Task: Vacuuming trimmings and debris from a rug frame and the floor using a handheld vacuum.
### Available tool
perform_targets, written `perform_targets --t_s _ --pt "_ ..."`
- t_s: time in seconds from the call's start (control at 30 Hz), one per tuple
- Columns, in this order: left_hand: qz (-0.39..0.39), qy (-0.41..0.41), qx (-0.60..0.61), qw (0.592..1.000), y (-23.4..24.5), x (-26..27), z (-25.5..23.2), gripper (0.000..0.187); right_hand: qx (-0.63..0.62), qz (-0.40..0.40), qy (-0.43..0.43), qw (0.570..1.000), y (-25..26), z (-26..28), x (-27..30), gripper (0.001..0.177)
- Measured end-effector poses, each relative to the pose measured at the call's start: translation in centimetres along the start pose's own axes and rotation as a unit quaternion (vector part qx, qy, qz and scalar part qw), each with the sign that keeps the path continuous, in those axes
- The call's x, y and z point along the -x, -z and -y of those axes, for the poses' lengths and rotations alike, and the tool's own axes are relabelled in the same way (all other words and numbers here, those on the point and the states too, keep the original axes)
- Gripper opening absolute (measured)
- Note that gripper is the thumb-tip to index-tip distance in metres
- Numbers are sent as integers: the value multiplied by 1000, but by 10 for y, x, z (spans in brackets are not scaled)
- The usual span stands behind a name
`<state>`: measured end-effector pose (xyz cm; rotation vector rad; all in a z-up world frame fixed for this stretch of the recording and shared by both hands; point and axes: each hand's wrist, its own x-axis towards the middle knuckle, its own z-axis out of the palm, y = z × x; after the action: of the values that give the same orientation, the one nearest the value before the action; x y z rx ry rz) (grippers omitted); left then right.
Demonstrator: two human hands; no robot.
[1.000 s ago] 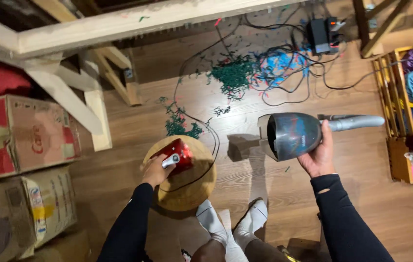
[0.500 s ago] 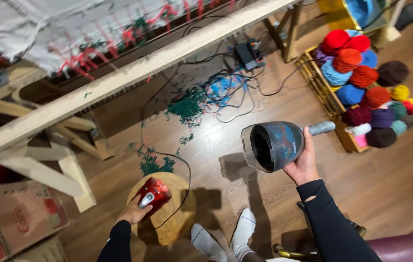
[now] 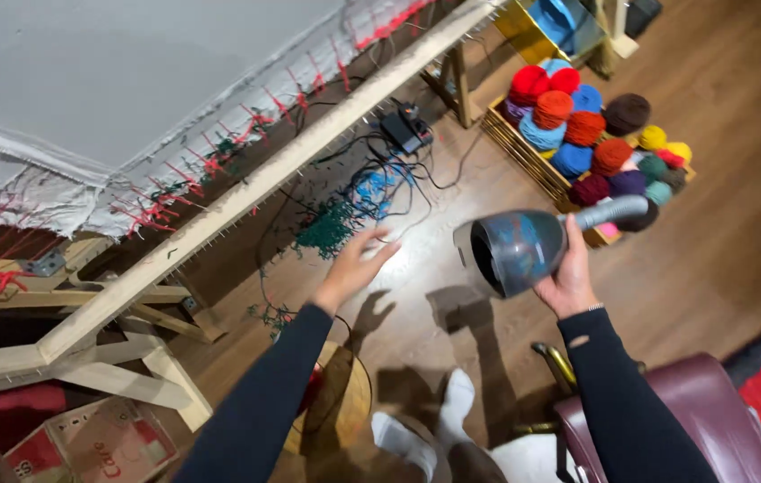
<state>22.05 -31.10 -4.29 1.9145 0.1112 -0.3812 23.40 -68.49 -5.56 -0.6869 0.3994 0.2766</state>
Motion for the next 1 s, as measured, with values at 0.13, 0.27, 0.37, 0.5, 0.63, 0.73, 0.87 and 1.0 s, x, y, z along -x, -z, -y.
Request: perform_targets --t_s 0.13,0.27,0.37,0.5,0.63,0.73,0.87,1.0 --pt "105 -133 62 984 -46 -38 -117 73 -14 0 7 1000 -28 56 18 51" --pt "164 -104 82 977 -98 -49 -202 87 28 -35 15 999 -41 102 40 52" --pt "224 -65 95 968 -142 -53 -236 97 24 -34 31 999 -18 134 49 47" --pt "335 -39 41 941 -200 -58 -276 100 29 -36 24 999 29 177 57 43" --pt "411 -37 -4 911 -243 -61 -328 101 56 -93 37 993 39 232 85 42" --pt "424 31 -61 903 -269 -60 -368 99 63 -122 52 989 32 275 106 36" --pt "478 67 16 875 -311 -76 -390 90 35 -117 88 989 42 317 119 36" --pt "496 92 73 860 -355 -105 -408 83 1 -120 115 986 53 361 118 40"
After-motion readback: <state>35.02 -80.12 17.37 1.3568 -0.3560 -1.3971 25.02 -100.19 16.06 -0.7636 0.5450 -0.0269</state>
